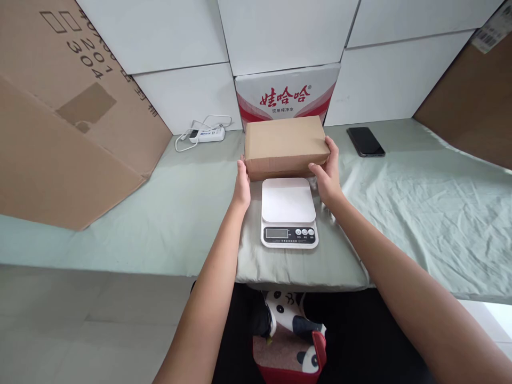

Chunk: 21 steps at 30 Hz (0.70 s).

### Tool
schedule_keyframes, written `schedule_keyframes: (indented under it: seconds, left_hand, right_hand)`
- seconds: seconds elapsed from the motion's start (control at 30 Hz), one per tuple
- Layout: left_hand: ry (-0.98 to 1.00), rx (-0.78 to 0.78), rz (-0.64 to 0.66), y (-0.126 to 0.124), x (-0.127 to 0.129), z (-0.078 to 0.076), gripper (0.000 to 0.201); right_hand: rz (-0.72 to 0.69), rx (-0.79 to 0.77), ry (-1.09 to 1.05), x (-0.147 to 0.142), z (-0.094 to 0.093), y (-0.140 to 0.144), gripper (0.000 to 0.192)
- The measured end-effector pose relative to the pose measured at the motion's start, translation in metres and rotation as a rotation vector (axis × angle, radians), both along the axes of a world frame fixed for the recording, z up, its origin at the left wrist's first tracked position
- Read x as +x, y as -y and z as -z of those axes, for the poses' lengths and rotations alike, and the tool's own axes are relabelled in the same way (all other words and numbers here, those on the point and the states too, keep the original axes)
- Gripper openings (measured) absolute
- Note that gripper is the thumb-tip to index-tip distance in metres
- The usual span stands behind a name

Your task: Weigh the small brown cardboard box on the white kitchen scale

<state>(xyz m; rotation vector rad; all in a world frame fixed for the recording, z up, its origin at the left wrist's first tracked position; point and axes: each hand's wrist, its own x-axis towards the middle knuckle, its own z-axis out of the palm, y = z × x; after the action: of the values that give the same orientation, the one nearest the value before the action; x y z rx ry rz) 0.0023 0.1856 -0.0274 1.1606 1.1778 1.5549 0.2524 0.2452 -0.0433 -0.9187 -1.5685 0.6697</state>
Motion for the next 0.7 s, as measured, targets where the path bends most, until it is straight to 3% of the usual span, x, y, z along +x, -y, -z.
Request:
schedule_keyframes:
  seconds: [0.33,0.6,0.7]
  left_hand:
    - [-0.035,-0.035,-0.031,0.006,0.000,0.000,0.093]
    - [-0.042,-0.116,-0.065,0.004,-0.005,0.006,0.096]
    - [-0.060,-0.068,-0.070,0.002,-0.007,0.011,0.089]
  right_hand:
    - [0.000,-0.022,0.010,0.005,0.016,-0.008,0.098]
    - [-0.023,-0.059,0.017,0.008,0.016,-0.003,0.102]
    - [-0.029,-0.066,0.027,0.008,0.016,-0.002,0.105]
